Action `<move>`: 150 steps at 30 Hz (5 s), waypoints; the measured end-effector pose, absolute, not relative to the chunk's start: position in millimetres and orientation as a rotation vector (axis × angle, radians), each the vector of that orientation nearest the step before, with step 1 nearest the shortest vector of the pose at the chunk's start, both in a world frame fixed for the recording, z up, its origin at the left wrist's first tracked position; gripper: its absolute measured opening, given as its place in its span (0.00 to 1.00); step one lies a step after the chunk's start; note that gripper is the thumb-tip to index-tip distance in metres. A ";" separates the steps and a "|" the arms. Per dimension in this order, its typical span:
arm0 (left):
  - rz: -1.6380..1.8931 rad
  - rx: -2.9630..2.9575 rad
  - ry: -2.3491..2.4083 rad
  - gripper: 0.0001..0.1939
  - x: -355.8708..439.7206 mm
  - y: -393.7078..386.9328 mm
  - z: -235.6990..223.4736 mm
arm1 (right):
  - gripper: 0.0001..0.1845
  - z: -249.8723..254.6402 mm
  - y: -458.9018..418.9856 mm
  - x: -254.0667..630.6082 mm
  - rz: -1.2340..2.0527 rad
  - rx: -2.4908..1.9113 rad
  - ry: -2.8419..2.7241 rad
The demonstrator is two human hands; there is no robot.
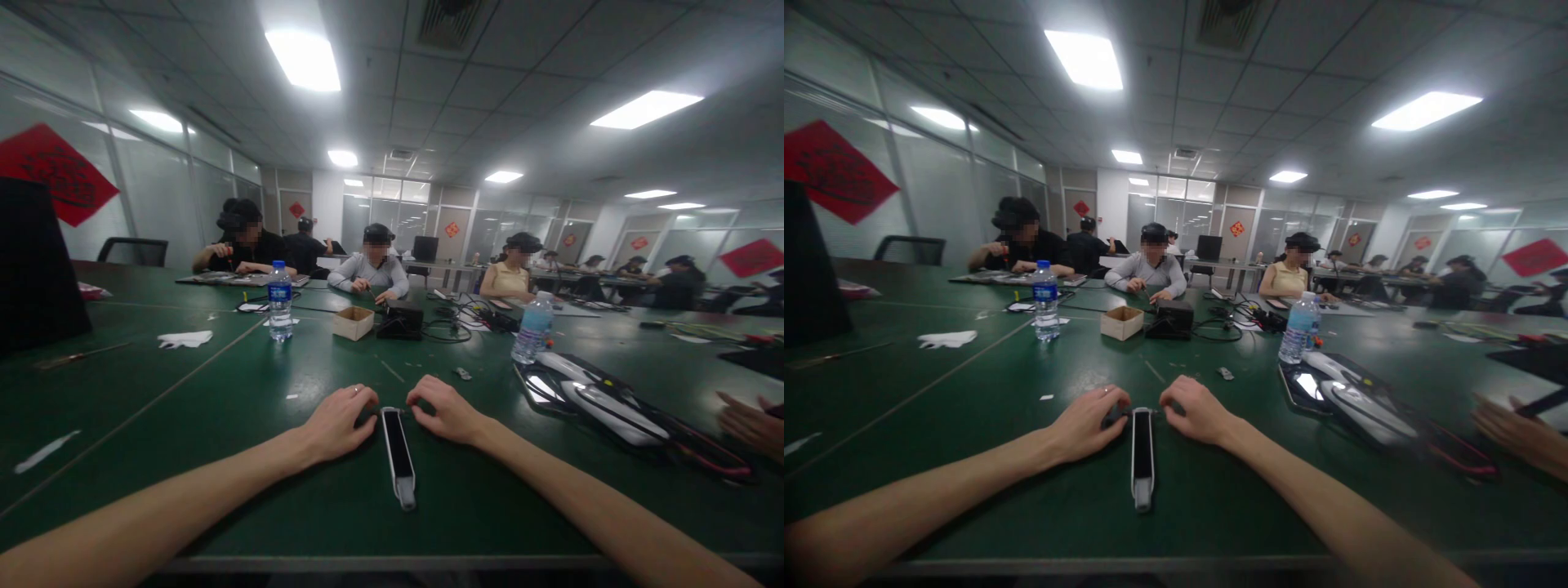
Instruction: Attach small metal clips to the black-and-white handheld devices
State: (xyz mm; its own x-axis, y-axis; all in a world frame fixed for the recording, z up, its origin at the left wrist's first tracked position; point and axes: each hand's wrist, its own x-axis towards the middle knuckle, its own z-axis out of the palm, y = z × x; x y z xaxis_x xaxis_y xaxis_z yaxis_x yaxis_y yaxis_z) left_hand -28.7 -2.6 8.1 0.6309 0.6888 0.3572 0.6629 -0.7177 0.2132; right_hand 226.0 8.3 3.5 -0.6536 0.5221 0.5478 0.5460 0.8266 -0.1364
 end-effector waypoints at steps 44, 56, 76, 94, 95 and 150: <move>0.573 2.746 1.126 0.09 -26.8 2.5 3.1 | 0.08 0.6 7.1 229.3 0.072 -0.698 -2.447; 0.578 2.745 1.132 0.09 -25.6 2.5 2.0 | 0.07 -2.9 8.2 229.9 0.099 -0.734 -2.432; 0.582 2.761 1.126 0.09 -24.2 2.1 3.3 | 0.10 -1.3 6.0 226.4 0.084 -0.812 -2.457; 0.561 2.742 1.131 0.08 -22.3 1.8 4.2 | 0.07 1.5 5.1 224.9 0.092 -0.850 -2.490; 0.558 2.738 1.136 0.08 -22.0 1.5 4.7 | 0.07 2.1 4.6 224.4 0.089 -0.850 -2.495; 0.552 2.728 1.127 0.08 -24.8 0.7 5.7 | 0.11 -16.5 72.9 300.0 -0.167 -1.717 -2.245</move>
